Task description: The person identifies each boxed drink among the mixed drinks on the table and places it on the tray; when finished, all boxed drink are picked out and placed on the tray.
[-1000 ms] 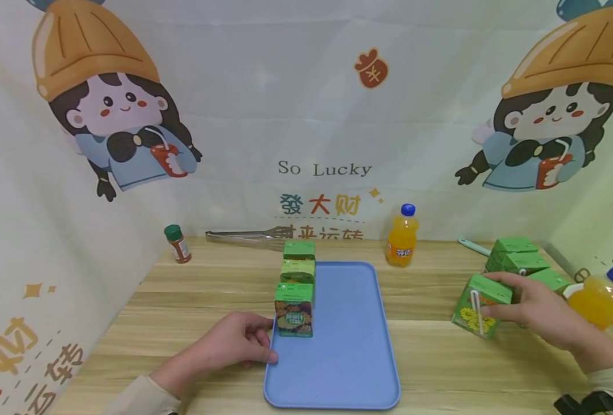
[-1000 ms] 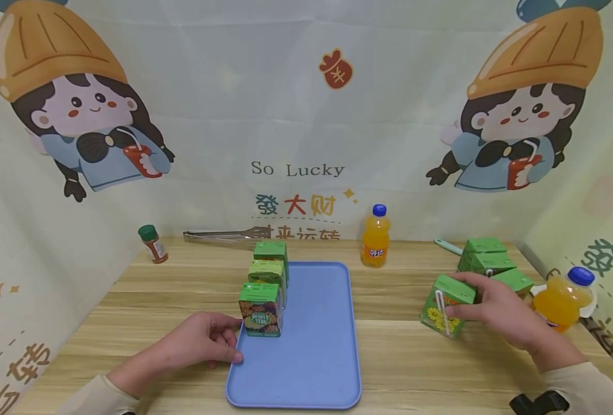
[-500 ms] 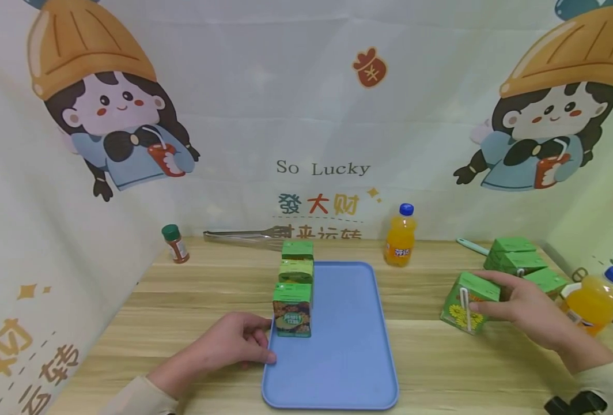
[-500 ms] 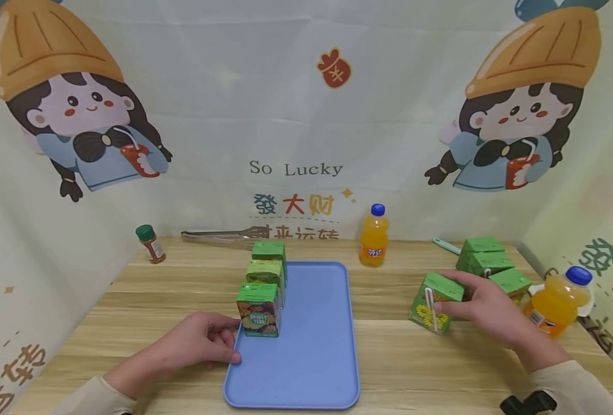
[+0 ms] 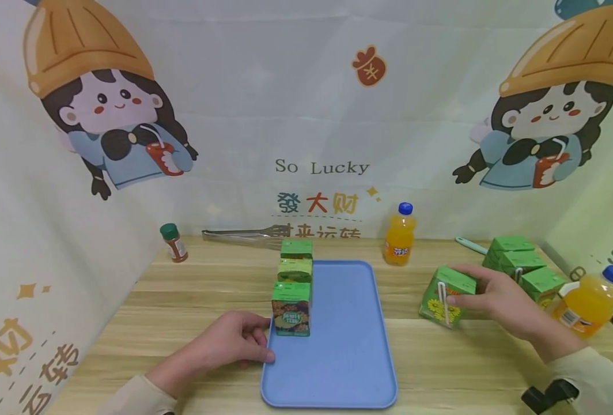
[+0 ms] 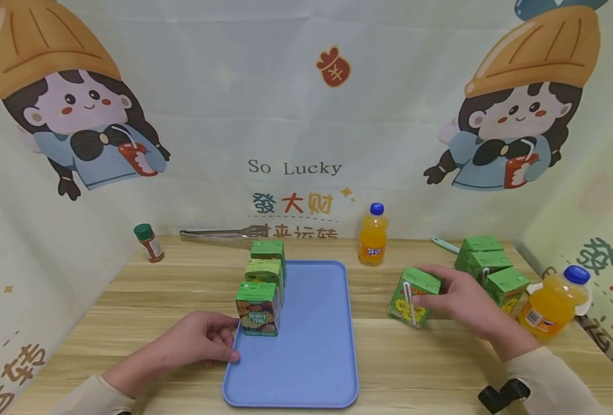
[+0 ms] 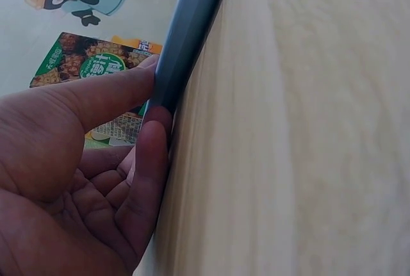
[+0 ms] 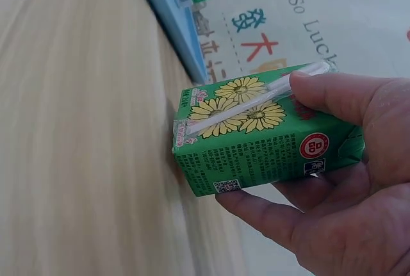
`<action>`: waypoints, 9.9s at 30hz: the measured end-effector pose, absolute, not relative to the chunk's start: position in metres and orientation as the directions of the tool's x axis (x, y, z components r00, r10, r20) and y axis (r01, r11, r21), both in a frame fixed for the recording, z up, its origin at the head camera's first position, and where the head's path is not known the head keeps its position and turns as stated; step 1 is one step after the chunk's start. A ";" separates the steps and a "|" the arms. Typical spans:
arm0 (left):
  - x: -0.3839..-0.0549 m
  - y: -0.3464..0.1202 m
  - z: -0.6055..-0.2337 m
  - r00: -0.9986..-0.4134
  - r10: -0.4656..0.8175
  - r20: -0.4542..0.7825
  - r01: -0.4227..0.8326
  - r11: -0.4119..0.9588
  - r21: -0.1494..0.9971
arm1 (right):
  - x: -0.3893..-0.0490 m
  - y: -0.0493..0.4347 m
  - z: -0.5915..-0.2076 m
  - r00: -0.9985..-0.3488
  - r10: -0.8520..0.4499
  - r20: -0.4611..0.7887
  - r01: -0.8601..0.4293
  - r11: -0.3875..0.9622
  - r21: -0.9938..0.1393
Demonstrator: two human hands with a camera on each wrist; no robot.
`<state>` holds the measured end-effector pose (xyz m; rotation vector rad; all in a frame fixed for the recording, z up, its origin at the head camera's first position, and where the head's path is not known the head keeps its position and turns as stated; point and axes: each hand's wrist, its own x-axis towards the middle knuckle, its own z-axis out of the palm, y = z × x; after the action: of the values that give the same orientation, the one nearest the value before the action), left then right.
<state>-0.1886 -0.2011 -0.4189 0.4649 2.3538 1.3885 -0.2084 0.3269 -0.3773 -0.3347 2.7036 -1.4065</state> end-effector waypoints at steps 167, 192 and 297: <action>-0.190 -0.202 -0.418 -0.875 0.463 -0.140 0.104 0.463 0.880 | -0.284 0.229 -0.396 -0.830 -0.500 0.247 -0.448 0.335 -0.829; -0.191 -0.202 -0.420 -0.879 0.452 -0.154 0.095 0.481 0.872 | -0.240 0.280 -0.393 -0.802 -0.488 0.345 -0.566 0.437 -0.699; -0.189 -0.200 -0.418 -0.878 0.453 -0.154 0.087 0.468 0.880 | -0.175 0.393 -0.405 -0.823 -0.182 0.539 -0.346 0.912 -0.221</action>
<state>-0.1893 -0.1997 -0.4184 0.4544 2.3544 1.3797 -0.1749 0.3933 -0.4052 -0.5332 3.5852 -0.5961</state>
